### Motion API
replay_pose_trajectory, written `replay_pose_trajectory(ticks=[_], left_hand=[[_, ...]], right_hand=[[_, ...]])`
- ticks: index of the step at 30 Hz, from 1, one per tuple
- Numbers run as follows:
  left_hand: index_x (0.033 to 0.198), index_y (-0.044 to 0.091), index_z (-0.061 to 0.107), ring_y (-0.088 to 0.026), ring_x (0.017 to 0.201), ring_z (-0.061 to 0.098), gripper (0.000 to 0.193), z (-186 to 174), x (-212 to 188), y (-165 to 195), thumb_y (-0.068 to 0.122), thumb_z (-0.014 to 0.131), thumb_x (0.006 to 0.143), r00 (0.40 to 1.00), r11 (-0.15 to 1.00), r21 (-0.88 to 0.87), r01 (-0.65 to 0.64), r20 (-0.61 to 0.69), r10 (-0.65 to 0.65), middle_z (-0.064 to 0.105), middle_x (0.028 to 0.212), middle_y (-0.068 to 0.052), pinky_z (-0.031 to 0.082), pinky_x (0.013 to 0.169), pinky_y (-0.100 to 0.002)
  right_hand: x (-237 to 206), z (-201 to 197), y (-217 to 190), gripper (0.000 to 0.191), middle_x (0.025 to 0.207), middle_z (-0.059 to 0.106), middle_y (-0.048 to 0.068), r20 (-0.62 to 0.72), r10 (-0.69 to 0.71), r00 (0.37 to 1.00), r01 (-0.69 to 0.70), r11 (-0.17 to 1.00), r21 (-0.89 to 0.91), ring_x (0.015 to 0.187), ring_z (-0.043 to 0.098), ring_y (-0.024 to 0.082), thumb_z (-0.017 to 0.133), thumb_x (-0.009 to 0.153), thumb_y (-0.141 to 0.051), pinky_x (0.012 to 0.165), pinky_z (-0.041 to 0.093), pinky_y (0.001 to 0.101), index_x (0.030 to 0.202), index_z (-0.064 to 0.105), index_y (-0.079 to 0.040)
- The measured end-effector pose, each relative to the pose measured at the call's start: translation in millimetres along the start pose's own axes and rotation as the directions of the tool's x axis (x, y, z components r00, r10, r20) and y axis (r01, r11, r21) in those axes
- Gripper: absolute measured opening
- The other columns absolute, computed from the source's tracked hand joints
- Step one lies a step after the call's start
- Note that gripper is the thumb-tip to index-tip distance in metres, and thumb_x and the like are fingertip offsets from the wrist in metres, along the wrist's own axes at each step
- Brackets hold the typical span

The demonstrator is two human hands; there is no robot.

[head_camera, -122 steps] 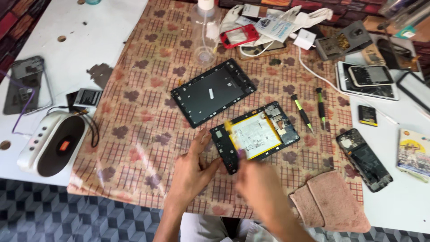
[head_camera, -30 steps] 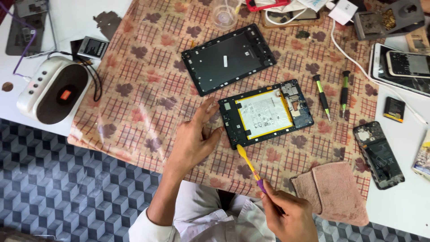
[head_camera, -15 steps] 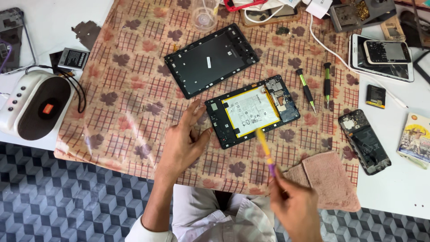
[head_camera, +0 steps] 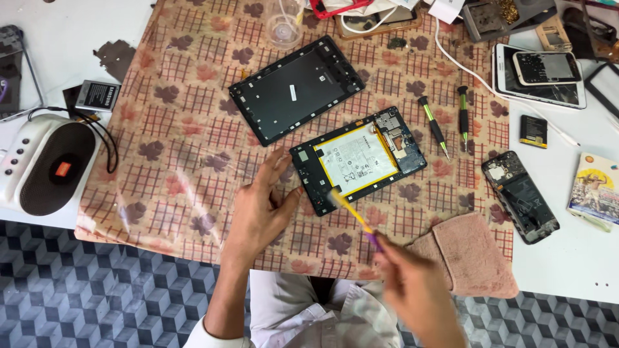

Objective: The person disassembles a tablet and a smartphone on a cluttered workbench. They use a screwdriver to remove screws and a toothbrush to clean the internal components and battery area of the tablet before moving on to the phone.

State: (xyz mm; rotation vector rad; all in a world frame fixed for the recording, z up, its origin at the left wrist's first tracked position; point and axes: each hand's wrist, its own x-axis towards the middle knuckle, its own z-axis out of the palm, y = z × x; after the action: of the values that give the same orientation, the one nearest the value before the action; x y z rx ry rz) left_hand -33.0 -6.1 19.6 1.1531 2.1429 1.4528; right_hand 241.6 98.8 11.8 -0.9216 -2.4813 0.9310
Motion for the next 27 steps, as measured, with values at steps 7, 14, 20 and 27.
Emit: replay_pose_trajectory(ticks=[7,14,20,27], left_hand=[[0.144,-0.002,0.044,-0.014,0.046,0.064,0.073,-1,0,1,0.008,0.075,0.079,1.0,1.0,0.006,-0.014,0.011,0.014,0.068,0.136,-0.014,0.055,0.05,-0.029],[0.145,0.005,0.046,-0.016,0.045,0.064,0.073,-3,-1,5,0.009,0.076,0.079,0.998,0.998,0.01,0.055,0.01,-0.055,0.073,0.128,-0.012,0.054,0.049,-0.032],[0.144,0.005,0.046,-0.016,0.044,0.063,0.072,-2,0,4,0.008,0.076,0.079,0.999,0.999,-0.002,0.035,0.014,-0.035,0.071,0.13,-0.014,0.053,0.047,-0.032],[0.143,0.002,0.047,-0.014,0.045,0.062,0.071,-1,-1,2,0.008,0.075,0.079,1.0,1.0,-0.004,-0.003,0.0,0.003,0.07,0.133,-0.013,0.053,0.049,-0.03]], right_hand=[[78,-91,17,0.029,0.089,0.076,0.001,0.123,-0.039,0.992,0.055,0.99,-0.127,0.058,0.066,0.013,0.073,0.088,-0.009,0.046,0.05,0.0278,0.115,0.078,-0.016],[138,-84,17,0.025,0.094,0.077,-0.002,0.371,-0.119,0.921,0.191,0.968,-0.164,0.06,0.069,0.011,0.076,0.081,-0.01,0.055,0.054,0.0275,0.104,0.083,-0.014],[164,-95,12,0.017,0.096,0.077,0.003,0.459,-0.108,0.882,0.183,0.976,-0.122,0.071,0.076,0.014,0.074,0.084,-0.011,0.063,0.057,0.0312,0.099,0.082,-0.009],[166,-95,-21,0.022,0.095,0.081,0.003,0.533,0.032,0.845,0.172,0.928,-0.33,0.071,0.075,0.021,0.078,0.082,-0.019,0.067,0.056,0.0364,0.103,0.083,-0.013]])
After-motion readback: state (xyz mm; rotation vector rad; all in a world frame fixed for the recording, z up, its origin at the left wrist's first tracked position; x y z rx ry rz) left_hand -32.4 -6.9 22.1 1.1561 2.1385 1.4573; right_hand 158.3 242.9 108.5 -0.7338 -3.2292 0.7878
